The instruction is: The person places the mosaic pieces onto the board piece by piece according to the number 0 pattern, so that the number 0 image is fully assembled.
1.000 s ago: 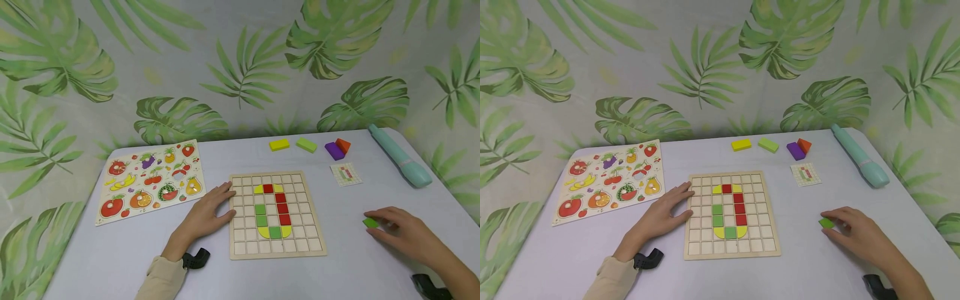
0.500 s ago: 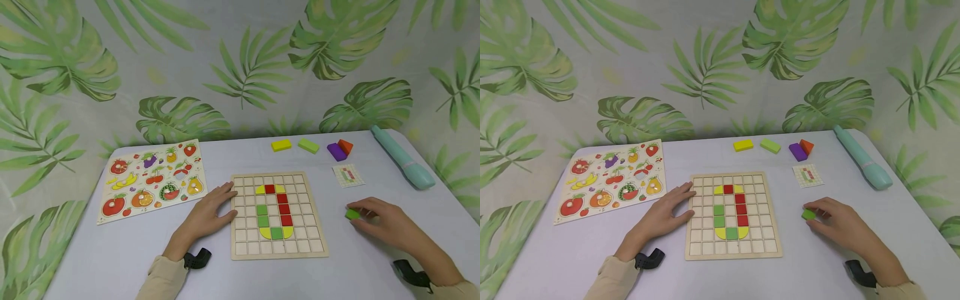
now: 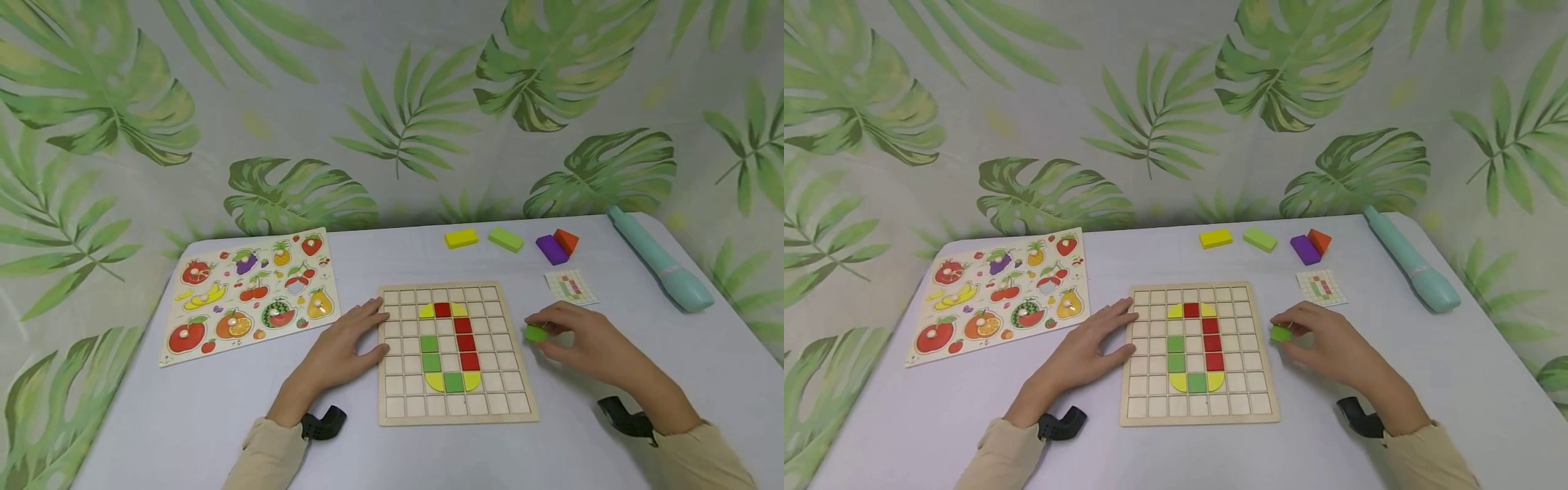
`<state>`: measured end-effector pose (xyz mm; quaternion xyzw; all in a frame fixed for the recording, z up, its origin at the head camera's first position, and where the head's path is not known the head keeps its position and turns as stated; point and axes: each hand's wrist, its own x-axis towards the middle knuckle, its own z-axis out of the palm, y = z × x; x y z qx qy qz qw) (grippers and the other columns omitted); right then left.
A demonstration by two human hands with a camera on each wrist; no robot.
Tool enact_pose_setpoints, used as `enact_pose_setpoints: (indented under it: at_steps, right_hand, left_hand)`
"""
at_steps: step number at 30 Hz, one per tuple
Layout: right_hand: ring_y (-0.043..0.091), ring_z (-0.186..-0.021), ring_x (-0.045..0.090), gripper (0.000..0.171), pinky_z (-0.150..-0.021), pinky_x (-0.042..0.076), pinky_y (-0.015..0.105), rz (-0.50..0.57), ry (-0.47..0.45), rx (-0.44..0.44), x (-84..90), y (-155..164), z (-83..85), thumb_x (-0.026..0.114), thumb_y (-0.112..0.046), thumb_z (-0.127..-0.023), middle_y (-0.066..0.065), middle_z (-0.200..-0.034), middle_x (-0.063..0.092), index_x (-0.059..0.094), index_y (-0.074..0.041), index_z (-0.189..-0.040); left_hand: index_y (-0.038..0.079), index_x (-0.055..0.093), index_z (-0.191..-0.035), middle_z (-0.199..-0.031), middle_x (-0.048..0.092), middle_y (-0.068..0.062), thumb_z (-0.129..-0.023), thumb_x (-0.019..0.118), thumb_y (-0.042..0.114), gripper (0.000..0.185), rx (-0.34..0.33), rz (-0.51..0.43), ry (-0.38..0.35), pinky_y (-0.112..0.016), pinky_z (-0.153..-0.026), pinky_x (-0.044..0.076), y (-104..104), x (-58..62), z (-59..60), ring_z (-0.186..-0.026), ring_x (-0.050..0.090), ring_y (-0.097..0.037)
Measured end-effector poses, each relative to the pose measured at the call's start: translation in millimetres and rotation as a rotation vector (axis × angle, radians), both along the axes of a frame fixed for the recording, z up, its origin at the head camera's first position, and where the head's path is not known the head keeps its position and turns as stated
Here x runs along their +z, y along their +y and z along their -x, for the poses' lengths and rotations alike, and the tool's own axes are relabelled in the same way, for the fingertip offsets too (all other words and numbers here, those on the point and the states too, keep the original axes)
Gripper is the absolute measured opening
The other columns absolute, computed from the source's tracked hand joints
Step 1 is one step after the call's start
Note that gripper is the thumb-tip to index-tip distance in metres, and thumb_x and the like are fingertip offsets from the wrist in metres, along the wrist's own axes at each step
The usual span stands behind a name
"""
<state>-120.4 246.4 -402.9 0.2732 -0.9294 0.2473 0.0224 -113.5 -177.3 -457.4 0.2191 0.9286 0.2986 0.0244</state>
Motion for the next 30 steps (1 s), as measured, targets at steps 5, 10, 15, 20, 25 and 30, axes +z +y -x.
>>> enact_pose_setpoints:
  at_steps: [5,10,15,20,25,30]
  right_hand:
    - [0.007,-0.089,0.060,0.038,-0.077,0.060,0.025,0.028,-0.018,0.037,3.5,-18,7.0,0.085,-0.001,-0.079,-0.009,-0.106,0.068,0.075,-0.013,-0.113]
    - [0.009,-0.092,0.059,0.034,-0.080,0.060,0.029,0.039,-0.068,0.047,5.5,-37,13.4,0.082,-0.003,-0.082,-0.009,-0.108,0.068,0.075,-0.013,-0.114]
    - [0.011,-0.092,0.060,0.033,-0.081,0.060,0.032,0.064,-0.096,0.071,5.8,-56,19.0,0.082,-0.005,-0.085,-0.007,-0.108,0.069,0.074,-0.012,-0.116]
    - [0.013,-0.093,0.061,0.034,-0.082,0.061,0.033,0.085,-0.127,0.093,6.4,-74,23.6,0.081,-0.007,-0.086,-0.006,-0.110,0.069,0.074,-0.011,-0.119]
    - [0.015,-0.095,0.062,0.032,-0.085,0.060,0.034,0.110,-0.147,0.131,5.2,-90,27.5,0.079,-0.006,-0.088,-0.003,-0.114,0.070,0.074,-0.010,-0.119]
    - [0.016,-0.092,0.061,0.030,-0.082,0.058,0.033,0.122,-0.167,0.153,0.7,-106,31.3,0.079,-0.008,-0.089,-0.003,-0.109,0.070,0.074,-0.010,-0.118]
  left_hand:
    - [0.020,0.056,-0.149,-0.167,0.034,0.006,-0.098,0.067,0.044,0.057,-0.003,-0.003,0.000,-0.042,-0.128,0.029,1,1.0,0.0,-0.155,0.030,-0.018]
    - [0.019,0.057,-0.149,-0.167,0.034,0.006,-0.098,0.067,0.044,0.057,-0.003,-0.001,0.003,-0.041,-0.128,0.028,1,2.0,0.2,-0.155,0.030,-0.017]
    - [0.019,0.056,-0.149,-0.167,0.034,0.006,-0.098,0.067,0.044,0.058,-0.001,-0.001,0.003,-0.041,-0.128,0.028,1,2.4,0.2,-0.155,0.030,-0.017]
    - [0.020,0.056,-0.149,-0.167,0.033,0.006,-0.098,0.067,0.044,0.058,0.001,-0.004,-0.004,-0.041,-0.128,0.028,0,2.5,0.1,-0.155,0.030,-0.018]
    - [0.020,0.056,-0.149,-0.167,0.033,0.007,-0.098,0.067,0.044,0.057,0.004,-0.005,-0.009,-0.042,-0.128,0.028,0,2.3,-0.1,-0.155,0.030,-0.018]
    - [0.020,0.056,-0.150,-0.167,0.033,0.007,-0.098,0.067,0.044,0.057,0.001,-0.004,-0.009,-0.042,-0.128,0.028,0,1.9,0.0,-0.155,0.029,-0.018]
